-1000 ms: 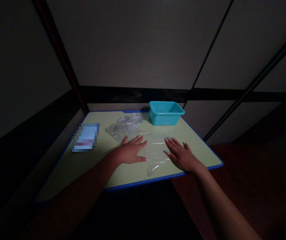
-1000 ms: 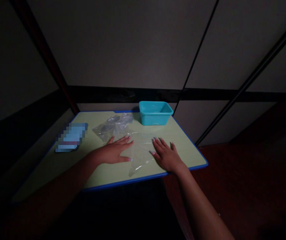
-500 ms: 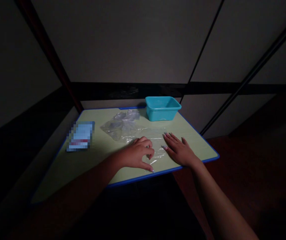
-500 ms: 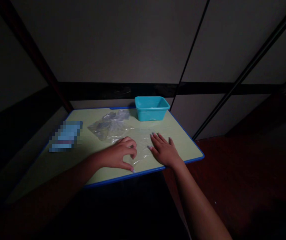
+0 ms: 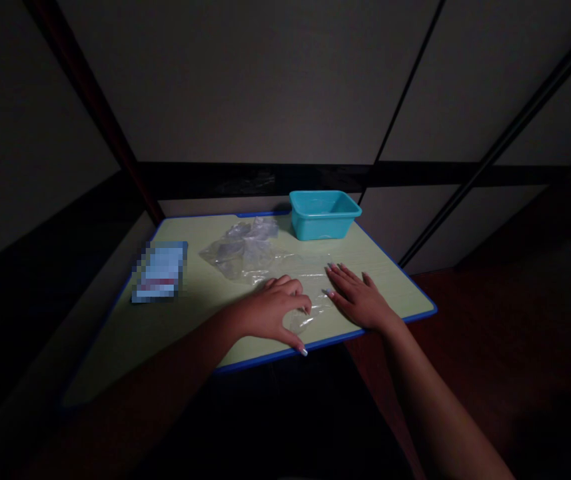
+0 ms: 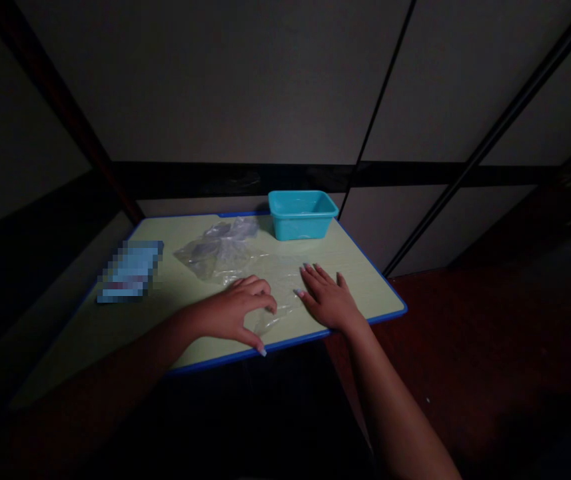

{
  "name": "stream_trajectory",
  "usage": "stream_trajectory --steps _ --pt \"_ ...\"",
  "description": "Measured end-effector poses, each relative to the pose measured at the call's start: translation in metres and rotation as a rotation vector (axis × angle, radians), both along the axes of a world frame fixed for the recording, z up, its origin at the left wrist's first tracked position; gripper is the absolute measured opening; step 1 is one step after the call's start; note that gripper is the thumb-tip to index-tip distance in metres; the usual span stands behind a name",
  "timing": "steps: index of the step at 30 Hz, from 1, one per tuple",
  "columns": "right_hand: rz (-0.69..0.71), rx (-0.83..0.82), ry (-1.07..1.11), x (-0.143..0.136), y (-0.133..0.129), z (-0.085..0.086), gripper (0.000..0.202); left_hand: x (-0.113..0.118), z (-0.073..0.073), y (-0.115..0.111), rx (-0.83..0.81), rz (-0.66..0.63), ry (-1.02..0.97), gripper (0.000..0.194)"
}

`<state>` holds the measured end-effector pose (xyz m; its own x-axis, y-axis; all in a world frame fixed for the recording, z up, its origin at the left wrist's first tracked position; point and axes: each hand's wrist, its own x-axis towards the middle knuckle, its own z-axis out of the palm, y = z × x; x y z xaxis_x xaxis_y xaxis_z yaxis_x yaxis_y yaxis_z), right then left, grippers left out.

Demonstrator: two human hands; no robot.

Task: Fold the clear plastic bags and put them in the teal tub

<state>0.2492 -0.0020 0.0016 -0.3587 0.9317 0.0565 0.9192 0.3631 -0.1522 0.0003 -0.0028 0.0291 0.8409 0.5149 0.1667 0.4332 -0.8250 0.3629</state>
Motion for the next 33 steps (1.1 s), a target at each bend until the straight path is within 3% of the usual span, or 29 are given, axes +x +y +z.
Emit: stream_trajectory --steps 5,17,23,26,30,33 --pt "-0.009 0.001 0.005 0.0 0.0 0.0 0.054 0.004 0.001 -0.003 -0.002 -0.036 0.006 0.047" --pt "-0.014 0.024 0.053 0.002 0.0 -0.004 0.054 -0.012 0.009 0.006 -0.078 -0.058 -0.043 0.039" --pt "-0.045 0.251 0.176 0.005 -0.009 -0.004 0.051 -0.023 0.017 0.012 -0.112 -0.028 -0.065 0.024" --pt "0.073 0.356 0.205 0.001 -0.031 -0.002 0.042 -0.026 0.016 0.015 -0.107 0.002 -0.078 0.023" --pt "0.29 0.324 0.192 -0.009 -0.068 -0.002 0.033 -0.025 0.009 0.019 -0.127 0.0 -0.123 0.025" --pt "0.345 0.308 0.162 -0.016 -0.085 -0.006 0.032 -0.02 0.0 0.021 -0.153 -0.021 -0.133 0.031"
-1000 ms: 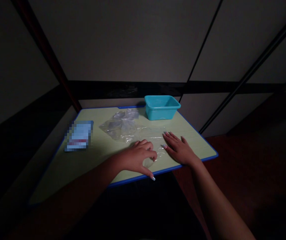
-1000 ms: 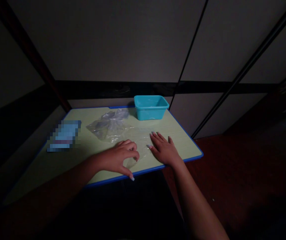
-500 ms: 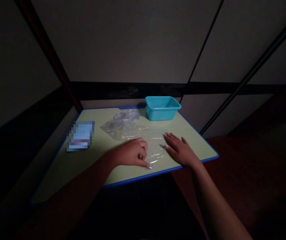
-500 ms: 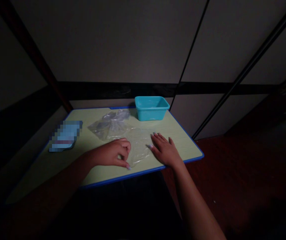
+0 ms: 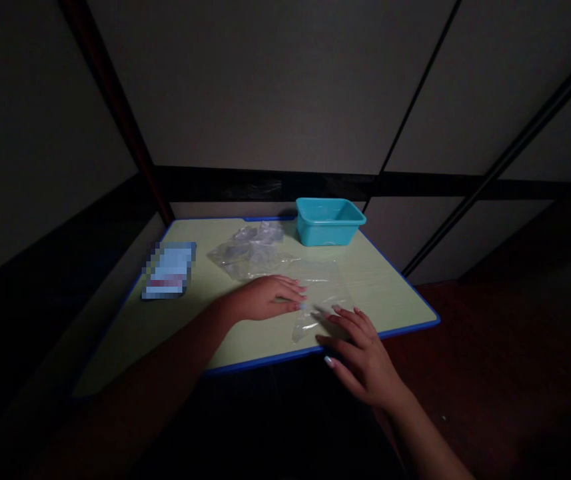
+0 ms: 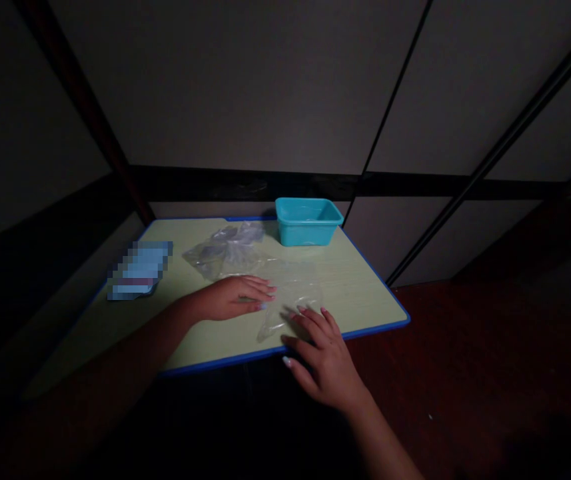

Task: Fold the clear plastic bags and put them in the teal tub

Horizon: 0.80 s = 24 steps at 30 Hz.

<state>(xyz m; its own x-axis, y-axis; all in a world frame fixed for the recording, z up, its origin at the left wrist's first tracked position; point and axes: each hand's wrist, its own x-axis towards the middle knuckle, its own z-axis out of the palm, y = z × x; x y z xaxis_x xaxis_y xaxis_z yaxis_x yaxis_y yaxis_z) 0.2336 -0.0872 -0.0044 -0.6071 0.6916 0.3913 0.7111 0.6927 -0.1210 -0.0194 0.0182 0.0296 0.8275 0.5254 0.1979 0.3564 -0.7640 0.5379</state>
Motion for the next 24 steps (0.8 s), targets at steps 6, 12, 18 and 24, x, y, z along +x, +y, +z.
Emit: stream_trajectory --steps 6,12,18,24 --pt "-0.015 0.054 -0.067 -0.012 -0.004 -0.01 0.043 0.013 -0.012 0.0 -0.091 0.025 0.135 0.036" --pt "0.005 0.024 -0.067 -0.023 0.003 -0.009 0.044 0.013 -0.019 0.004 -0.128 0.04 0.084 0.038" --pt "-0.017 -0.087 0.154 -0.027 0.013 -0.005 0.037 0.012 -0.015 0.0 0.146 0.066 -0.139 0.059" --pt "-0.03 -0.243 0.436 -0.031 0.03 -0.004 0.033 0.016 -0.017 0.003 0.191 0.151 -0.205 0.02"
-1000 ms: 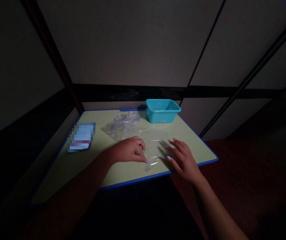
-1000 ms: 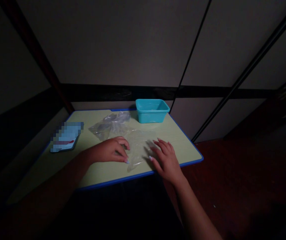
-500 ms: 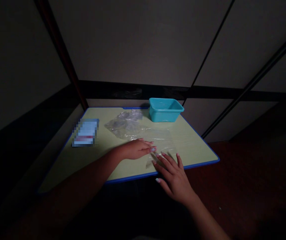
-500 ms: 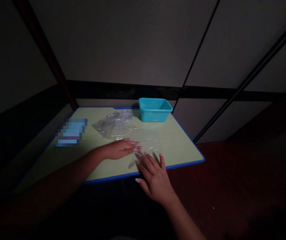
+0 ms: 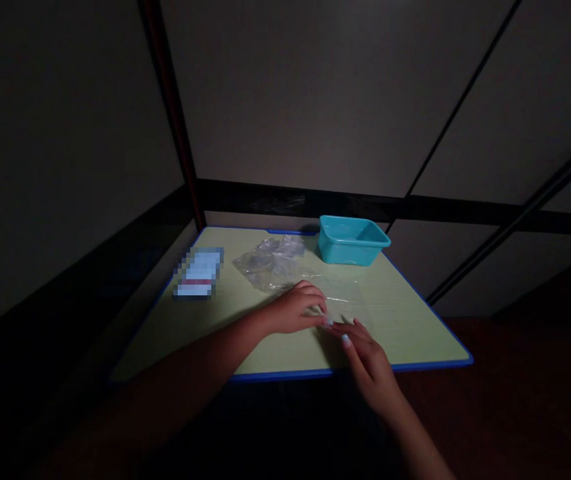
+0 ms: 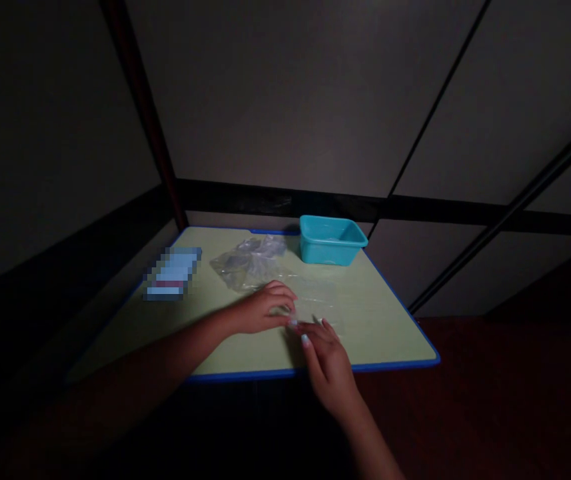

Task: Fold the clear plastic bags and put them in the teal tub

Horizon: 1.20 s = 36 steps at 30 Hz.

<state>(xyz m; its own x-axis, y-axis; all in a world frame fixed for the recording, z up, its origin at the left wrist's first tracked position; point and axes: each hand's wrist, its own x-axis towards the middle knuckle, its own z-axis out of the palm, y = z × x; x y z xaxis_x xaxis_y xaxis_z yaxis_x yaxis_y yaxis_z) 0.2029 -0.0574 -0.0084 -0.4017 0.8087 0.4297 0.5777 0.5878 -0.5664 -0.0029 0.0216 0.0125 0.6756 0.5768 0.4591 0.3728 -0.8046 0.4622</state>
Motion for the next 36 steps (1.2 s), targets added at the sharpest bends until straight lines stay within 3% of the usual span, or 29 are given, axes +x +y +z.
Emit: stream_trajectory --steps 5,10,17,20,24,30,36 --pt "-0.058 -0.067 0.129 0.0 0.009 -0.006 0.03 -0.002 -0.005 0.008 -0.063 0.142 -0.065 0.012" --pt "-0.052 -0.113 0.152 0.001 0.009 -0.005 0.033 -0.002 -0.001 0.005 -0.039 0.234 -0.158 0.008" --pt "-0.086 -0.108 0.089 -0.001 0.009 -0.007 0.036 0.0 0.008 -0.005 0.088 0.148 -0.132 0.021" --pt "-0.084 -0.102 0.039 -0.001 0.008 -0.007 0.036 0.004 0.007 -0.008 0.098 0.179 -0.076 0.031" --pt "-0.083 -0.095 0.006 -0.002 0.006 -0.004 0.038 0.008 0.003 -0.009 0.087 0.211 -0.079 0.024" --pt "-0.092 -0.075 0.011 -0.005 0.003 0.001 0.036 0.005 0.003 -0.005 0.012 0.137 -0.132 0.018" --pt "-0.061 -0.077 0.001 -0.004 0.0 0.004 0.03 -0.002 0.008 0.001 -0.193 -0.008 -0.168 0.021"
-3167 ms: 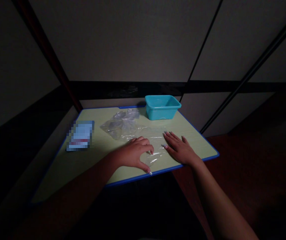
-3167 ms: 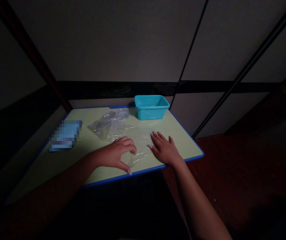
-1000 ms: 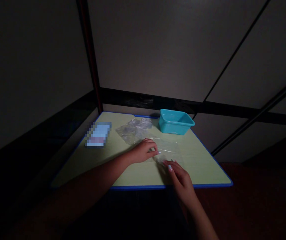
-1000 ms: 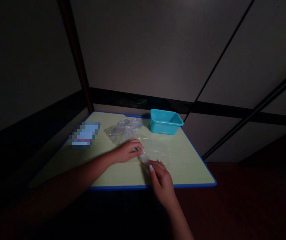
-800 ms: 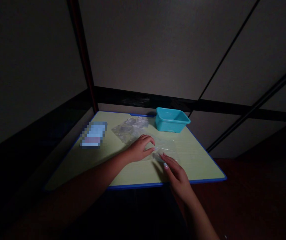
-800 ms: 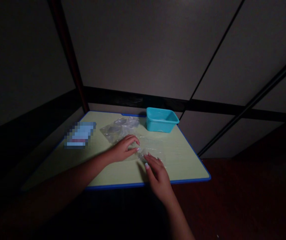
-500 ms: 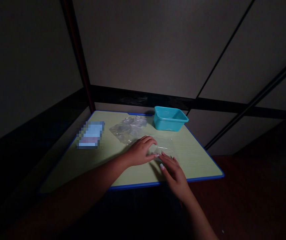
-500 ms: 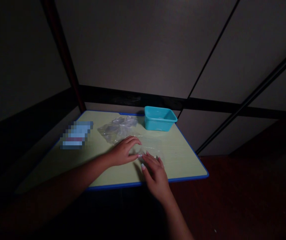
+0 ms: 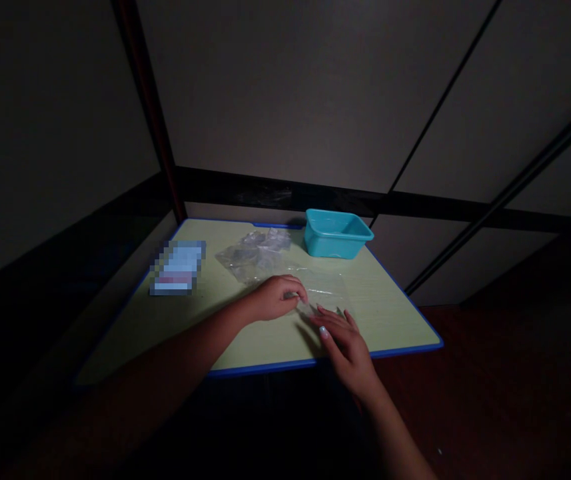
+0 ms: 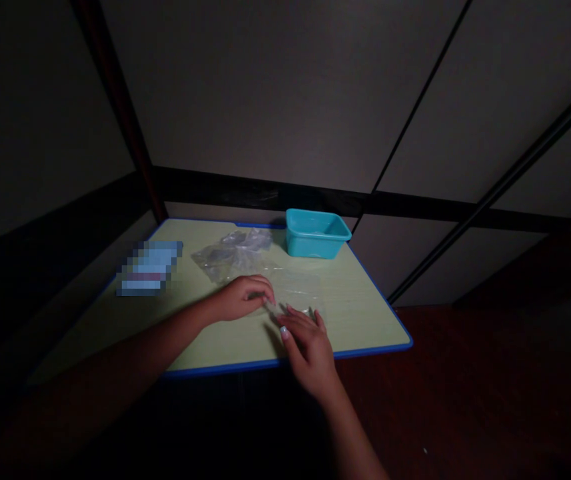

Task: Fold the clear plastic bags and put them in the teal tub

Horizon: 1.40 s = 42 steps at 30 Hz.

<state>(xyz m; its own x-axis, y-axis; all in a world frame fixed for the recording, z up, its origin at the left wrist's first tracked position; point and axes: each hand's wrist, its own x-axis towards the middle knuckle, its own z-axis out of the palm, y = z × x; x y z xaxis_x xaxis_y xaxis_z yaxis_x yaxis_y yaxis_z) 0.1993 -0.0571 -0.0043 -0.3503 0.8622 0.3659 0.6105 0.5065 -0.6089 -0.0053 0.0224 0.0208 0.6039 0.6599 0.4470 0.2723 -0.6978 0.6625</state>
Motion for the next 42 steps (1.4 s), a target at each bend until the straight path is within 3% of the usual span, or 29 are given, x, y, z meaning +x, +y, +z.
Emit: stream_trajectory --steps 5,9,11,14,17,22,25,32,38,42 --pt "0.02 0.011 0.025 0.003 -0.002 -0.002 0.03 -0.007 0.005 0.0 -0.238 -0.157 0.035 0.022" --pt "0.001 0.026 0.066 0.004 -0.003 -0.005 0.03 -0.013 0.009 0.001 -0.438 -0.163 0.03 0.02" --pt "-0.011 0.033 0.078 0.004 -0.003 -0.006 0.03 -0.013 0.01 0.001 -0.336 -0.066 0.037 0.018" --pt "-0.048 0.075 0.053 0.005 -0.002 -0.004 0.031 -0.011 0.007 0.002 -0.013 0.143 0.088 0.016" --pt "-0.112 0.126 -0.098 0.006 0.003 0.002 0.036 -0.007 0.001 -0.001 0.18 0.227 0.244 0.035" --pt "-0.265 0.032 -0.395 0.007 0.024 0.009 0.05 -0.001 -0.01 -0.008 0.137 0.182 0.559 0.083" --pt "-0.256 -0.081 -0.497 0.009 0.035 0.008 0.055 -0.002 -0.012 -0.009 0.088 0.129 0.667 0.1" --pt "-0.171 -0.153 -0.552 0.022 0.046 0.01 0.06 -0.005 -0.011 -0.005 -0.007 0.092 0.791 0.115" --pt "-0.157 -0.122 -0.545 0.028 0.053 0.008 0.086 -0.012 -0.008 -0.008 -0.01 0.112 0.844 0.113" --pt "-0.19 -0.125 -0.517 0.028 0.057 0.004 0.071 -0.017 -0.003 -0.009 -0.009 0.188 0.862 0.109"
